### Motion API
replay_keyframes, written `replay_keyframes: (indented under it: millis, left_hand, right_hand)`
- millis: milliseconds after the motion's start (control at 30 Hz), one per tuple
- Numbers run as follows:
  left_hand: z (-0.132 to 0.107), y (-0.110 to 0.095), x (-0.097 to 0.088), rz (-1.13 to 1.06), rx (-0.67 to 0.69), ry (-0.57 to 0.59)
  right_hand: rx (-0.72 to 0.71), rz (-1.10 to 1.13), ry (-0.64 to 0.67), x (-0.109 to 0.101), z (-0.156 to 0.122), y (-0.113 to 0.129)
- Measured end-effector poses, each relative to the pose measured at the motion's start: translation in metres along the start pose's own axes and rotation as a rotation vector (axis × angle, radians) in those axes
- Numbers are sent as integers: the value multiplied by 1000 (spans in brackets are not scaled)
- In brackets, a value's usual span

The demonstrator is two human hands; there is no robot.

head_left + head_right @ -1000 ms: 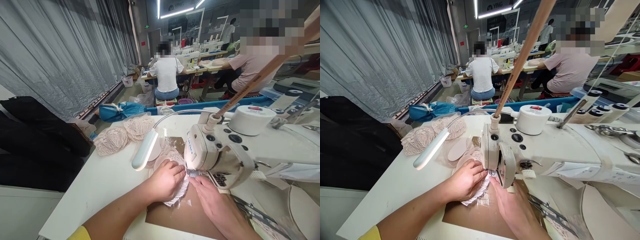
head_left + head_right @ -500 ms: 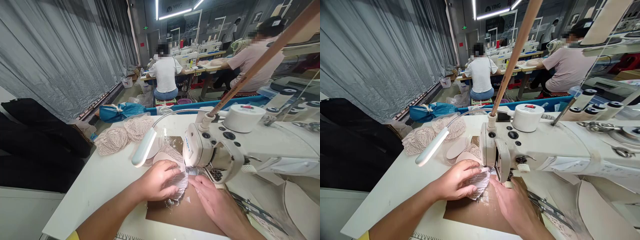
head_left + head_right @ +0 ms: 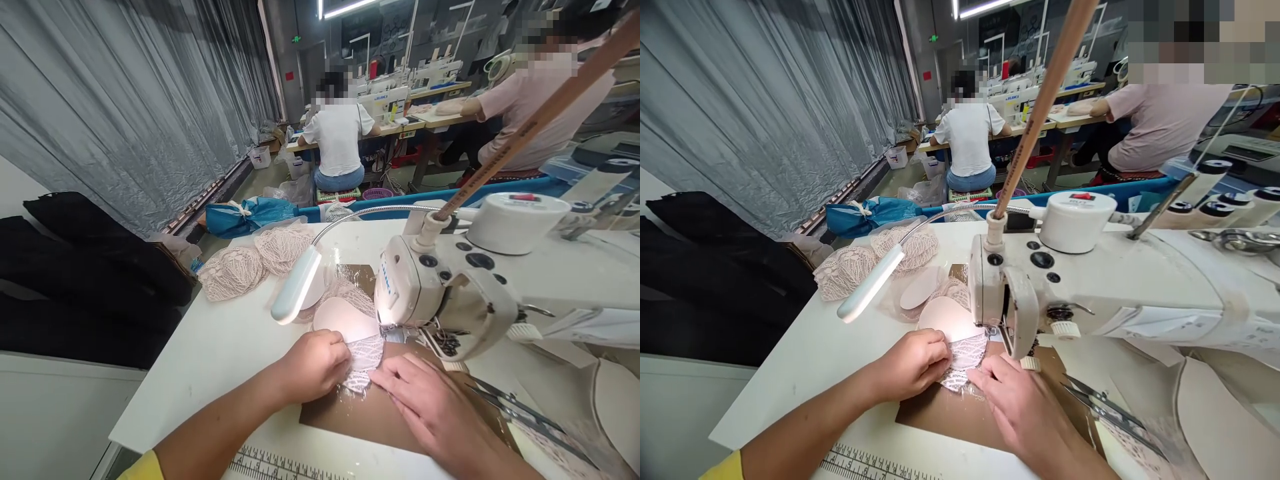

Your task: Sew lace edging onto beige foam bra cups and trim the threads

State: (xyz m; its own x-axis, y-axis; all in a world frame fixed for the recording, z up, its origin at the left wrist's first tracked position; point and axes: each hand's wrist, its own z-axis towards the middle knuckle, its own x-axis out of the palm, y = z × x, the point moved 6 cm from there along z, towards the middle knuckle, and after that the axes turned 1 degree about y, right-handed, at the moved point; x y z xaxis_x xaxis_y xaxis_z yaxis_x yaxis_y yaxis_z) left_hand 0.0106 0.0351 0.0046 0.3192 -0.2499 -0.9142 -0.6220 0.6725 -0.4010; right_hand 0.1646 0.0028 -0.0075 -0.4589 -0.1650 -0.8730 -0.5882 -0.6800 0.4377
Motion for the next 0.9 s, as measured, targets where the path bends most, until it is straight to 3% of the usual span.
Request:
replay_keyframes:
  millis: [200,300,467,600,767,900]
  left_hand:
    - [1,27,-7,-363,-110,86]
    - [3,31,-8,-434,-78,164]
    - [-6,11,-12,-338,75,193]
    - [-20,-8,-12,-252,149,213]
    - [-23,-25,-22,-389,228,287]
    - [-2,-22,-40,-318,201,130]
  right_hand:
    - [46,9,-40,12,-2,-5]
    - [34,-9,-11,14,-4,-7]
    - [17,-59,19,7,-3,-2]
    - [8,-99,-52,-2,-2,-2]
    - [36,-165,-114,-5,0,-7]
    - [75,-220,-146,-4,0,-11]
